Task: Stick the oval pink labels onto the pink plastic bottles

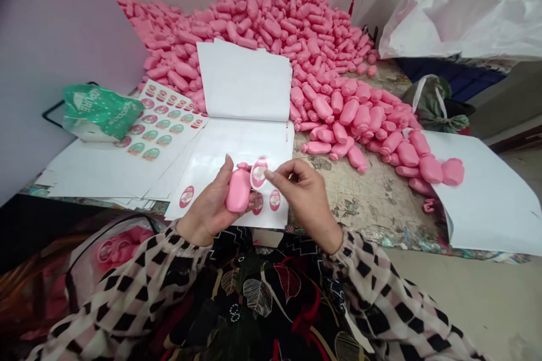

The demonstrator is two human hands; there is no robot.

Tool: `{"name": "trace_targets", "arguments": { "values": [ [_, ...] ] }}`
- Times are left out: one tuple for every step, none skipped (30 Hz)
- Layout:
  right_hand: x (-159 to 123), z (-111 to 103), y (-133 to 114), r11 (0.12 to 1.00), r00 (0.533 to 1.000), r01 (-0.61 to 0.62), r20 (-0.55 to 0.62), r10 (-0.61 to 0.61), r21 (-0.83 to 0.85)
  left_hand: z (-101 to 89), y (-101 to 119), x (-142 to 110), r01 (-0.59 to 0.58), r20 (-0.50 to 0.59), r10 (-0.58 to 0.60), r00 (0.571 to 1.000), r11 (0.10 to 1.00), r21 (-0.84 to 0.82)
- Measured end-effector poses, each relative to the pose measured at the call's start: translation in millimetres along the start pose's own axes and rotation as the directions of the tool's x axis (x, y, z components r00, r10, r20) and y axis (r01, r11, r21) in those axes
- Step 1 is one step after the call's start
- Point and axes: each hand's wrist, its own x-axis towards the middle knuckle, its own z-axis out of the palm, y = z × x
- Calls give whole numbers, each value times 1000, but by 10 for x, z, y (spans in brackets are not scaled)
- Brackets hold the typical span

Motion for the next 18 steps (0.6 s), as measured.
{"name": "trace_targets", "arguments": {
  "values": [
    [-48, 61, -7, 1000, 999, -11, 30, 11, 6, 10, -10, 1, 40, 4, -40, 999, 991, -131],
    [-86, 113, -12, 1000, 998, -20, 58, 19, 7, 20, -21, 1, 69, -1, -71, 998, 974, -218],
    [-113, 154, -14, 1000, 996, -25, 83, 24, 5, 30, -31, 0, 87, -9, -93, 996, 958, -272],
    [-132, 183, -16, 1000, 994, -27, 102, 27, 5, 39, -38, -5, 100, -14, -110, 994, 948, -303],
    [-145, 201, -18, 1000, 993, -27, 114, 26, 7, 47, -42, -13, 111, -13, -122, 992, 941, -319],
    [-152, 209, -20, 1000, 992, -29, 121, 28, 5, 53, -42, -22, 117, -13, -128, 992, 939, -324],
    [-158, 209, -23, 1000, 991, -31, 128, 31, 2, 58, -40, -33, 117, -17, -130, 991, 939, -324],
    [-163, 206, -25, 999, 991, -34, 133, 34, -3, 61, -37, -43, 117, -22, -131, 991, 941, -318],
    [-169, 203, -27, 999, 990, -38, 137, 39, -9, 62, -33, -51, 118, -26, -132, 991, 943, -311],
    [-176, 200, -29, 999, 989, -42, 140, 43, -12, 60, -31, -56, 117, -28, -132, 991, 945, -305],
    [-184, 201, -29, 999, 989, -45, 143, 46, -10, 57, -31, -58, 116, -27, -130, 991, 946, -301],
    [-193, 205, -28, 999, 988, -50, 145, 50, -4, 51, -33, -57, 114, -23, -126, 992, 947, -300],
    [-201, 212, -25, 999, 988, -53, 145, 52, 4, 43, -39, -54, 111, -15, -121, 993, 948, -298],
    [-208, 222, -21, 998, 988, -57, 144, 55, 11, 33, -46, -48, 107, -5, -114, 994, 949, -296],
    [-213, 232, -17, 998, 988, -58, 146, 55, 18, 22, -55, -41, 101, 6, -104, 995, 951, -293],
    [-216, 242, -12, 998, 987, -59, 150, 55, 24, 11, -64, -35, 94, 15, -94, 995, 953, -289],
    [-216, 250, -8, 998, 987, -60, 153, 56, 28, 2, -73, -29, 85, 24, -82, 996, 955, -283],
    [-215, 255, -4, 998, 986, -60, 157, 55, 30, -6, -79, -25, 76, 32, -70, 997, 958, -277]
  ]
}}
